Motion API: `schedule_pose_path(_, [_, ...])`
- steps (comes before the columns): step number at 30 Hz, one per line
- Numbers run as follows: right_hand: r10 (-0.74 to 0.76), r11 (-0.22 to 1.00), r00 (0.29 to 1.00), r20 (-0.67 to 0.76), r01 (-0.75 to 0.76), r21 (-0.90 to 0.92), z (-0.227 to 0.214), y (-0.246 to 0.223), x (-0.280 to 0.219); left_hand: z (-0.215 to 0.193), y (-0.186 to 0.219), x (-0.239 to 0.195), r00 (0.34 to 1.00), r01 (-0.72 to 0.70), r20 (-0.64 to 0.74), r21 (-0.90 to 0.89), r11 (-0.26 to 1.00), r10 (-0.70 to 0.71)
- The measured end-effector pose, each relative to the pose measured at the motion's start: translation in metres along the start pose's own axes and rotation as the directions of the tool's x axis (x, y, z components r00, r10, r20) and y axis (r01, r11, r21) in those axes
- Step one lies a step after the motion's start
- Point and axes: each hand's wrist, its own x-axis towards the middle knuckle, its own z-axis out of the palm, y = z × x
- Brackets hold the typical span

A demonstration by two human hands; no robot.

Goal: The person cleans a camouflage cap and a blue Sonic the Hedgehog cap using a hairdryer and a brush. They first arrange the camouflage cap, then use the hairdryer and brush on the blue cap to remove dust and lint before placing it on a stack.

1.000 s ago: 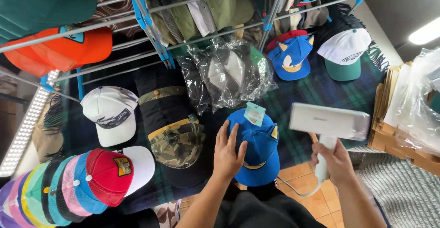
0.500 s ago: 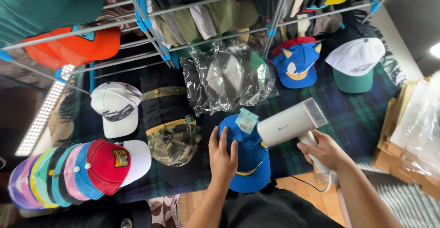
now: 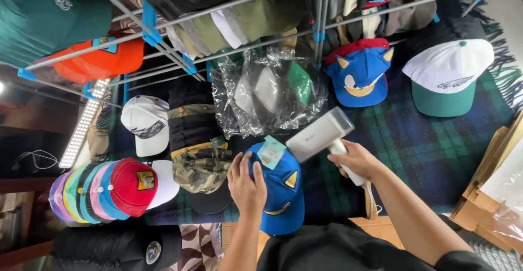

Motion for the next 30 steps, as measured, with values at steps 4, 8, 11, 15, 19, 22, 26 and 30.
schedule_pose_path(4, [0.018,0.998,0.998,0.065,-0.013,-0.063,-0.006,0.004,0.023,-0.008,0.009,0.0,0.998,0.056,0.03,-0.054,0.997,-0.054])
schedule_pose_path(8, [0.026,0.98,0.987,0.161,-0.056,0.189,-0.012,0.005,0.029,-0.007,0.01,0.002,0.991,0.109,0.078,-0.041,0.993,-0.106])
schedule_pose_path(11, [-0.05,0.998,0.989,0.142,0.046,0.031,-0.017,-0.006,0.033,-0.007,0.009,-0.001,0.998,0.048,0.045,-0.069,0.996,-0.045])
schedule_pose_path(15, [-0.035,0.996,0.983,0.18,0.049,-0.078,-0.018,-0.022,0.036,-0.007,0.009,0.0,0.996,0.072,0.052,-0.067,0.995,-0.069])
schedule_pose_path(19, [-0.025,0.989,0.979,0.2,0.054,-0.14,-0.019,-0.047,0.032,-0.008,0.008,-0.001,0.995,0.084,0.053,-0.06,0.995,-0.081])
schedule_pose_path(22, [-0.007,0.982,0.973,0.23,0.05,-0.182,-0.019,-0.04,0.038,-0.01,0.013,0.0,0.987,0.143,0.089,-0.106,0.984,-0.133])
schedule_pose_path(26, [0.0,0.987,0.977,0.213,0.035,-0.157,-0.018,-0.046,0.045,-0.009,0.013,0.0,0.987,0.137,0.091,-0.089,0.987,-0.129])
schedule_pose_path(30, [-0.002,0.976,0.971,0.237,0.054,-0.211,-0.015,-0.068,0.032,-0.014,0.018,0.005,0.981,0.173,0.107,-0.114,0.978,-0.161])
